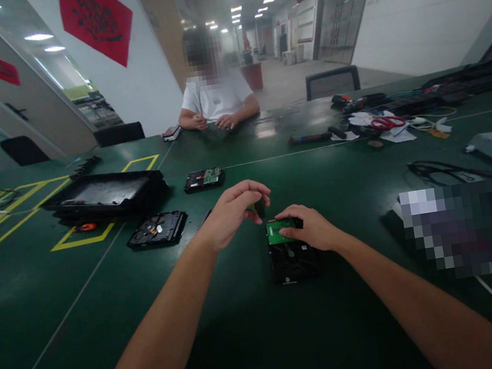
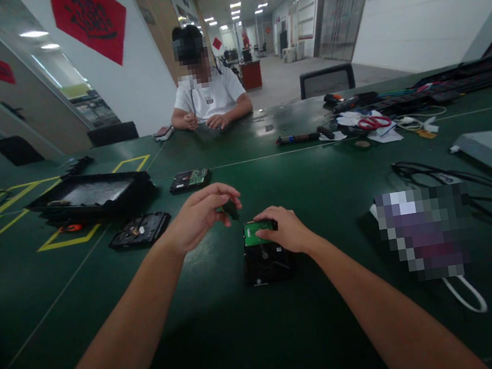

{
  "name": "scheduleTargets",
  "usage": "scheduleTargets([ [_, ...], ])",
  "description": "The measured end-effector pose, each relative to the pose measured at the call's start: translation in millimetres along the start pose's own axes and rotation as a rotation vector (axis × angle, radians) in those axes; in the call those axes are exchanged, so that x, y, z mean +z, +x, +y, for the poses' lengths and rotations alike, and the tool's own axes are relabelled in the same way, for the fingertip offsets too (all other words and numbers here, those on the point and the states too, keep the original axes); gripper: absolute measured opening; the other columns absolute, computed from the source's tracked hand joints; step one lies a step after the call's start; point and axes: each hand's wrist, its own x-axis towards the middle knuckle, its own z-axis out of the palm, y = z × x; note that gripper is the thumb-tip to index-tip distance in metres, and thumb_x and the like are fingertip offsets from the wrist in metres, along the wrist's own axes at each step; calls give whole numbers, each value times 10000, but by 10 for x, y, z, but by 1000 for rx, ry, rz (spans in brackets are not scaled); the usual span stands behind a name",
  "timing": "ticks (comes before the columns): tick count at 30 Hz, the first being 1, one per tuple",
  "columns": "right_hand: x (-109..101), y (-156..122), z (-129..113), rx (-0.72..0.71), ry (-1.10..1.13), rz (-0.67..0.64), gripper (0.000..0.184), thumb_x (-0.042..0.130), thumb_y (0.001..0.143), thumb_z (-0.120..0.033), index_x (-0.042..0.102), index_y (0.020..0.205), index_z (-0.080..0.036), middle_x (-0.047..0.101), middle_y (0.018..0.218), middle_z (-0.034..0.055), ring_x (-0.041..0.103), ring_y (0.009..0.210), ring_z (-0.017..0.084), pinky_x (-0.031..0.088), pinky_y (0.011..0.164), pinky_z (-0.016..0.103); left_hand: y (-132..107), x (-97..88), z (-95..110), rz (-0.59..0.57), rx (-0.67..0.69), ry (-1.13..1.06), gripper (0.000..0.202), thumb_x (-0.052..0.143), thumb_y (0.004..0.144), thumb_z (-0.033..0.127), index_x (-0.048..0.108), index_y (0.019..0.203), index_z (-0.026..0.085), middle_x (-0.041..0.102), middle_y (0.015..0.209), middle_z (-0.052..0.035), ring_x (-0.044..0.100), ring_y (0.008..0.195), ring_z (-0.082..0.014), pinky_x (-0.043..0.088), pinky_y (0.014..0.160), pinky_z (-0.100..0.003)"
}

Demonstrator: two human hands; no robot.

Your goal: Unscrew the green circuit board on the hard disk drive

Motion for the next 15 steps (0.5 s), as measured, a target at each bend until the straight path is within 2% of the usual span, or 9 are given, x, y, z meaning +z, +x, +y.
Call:
scheduleTargets([
  [3,-11,-6,-15,5,-10,-12,319,775,954,-358,749,1269,-317,730,1313,54,645,1266,294,470,1089,521,-6,7,-2,-3,-21,-41,141,700,879,276,694,988,187,748,968,-87,674,831,-189,511,584,-258],
  [6,-19,-11,-17,-4,-13,-12,319,764,965,-371,746,1280,-325,726,1318,50,644,1268,293,470,1089,522,-9,7,-5,-13,-26,-68,107,687,887,273,684,929,175,753,955,-97,683,861,-200,552,642,-285],
  [12,-10,-8,2,-8,-3,-6,324,775,956,-363,749,1276,-321,732,1308,49,658,1238,283,472,1087,514,6,1,-4,21,21,-16,123,670,891,253,747,885,158,700,993,-76,630,888,-173,538,666,-257],
  [15,-4,-9,13,-11,3,-3,324,768,961,-368,747,1282,-325,727,1318,48,646,1265,288,472,1094,516,15,-4,-17,13,20,12,158,665,904,270,770,949,160,694,983,-73,629,882,-175,525,656,-256],
])
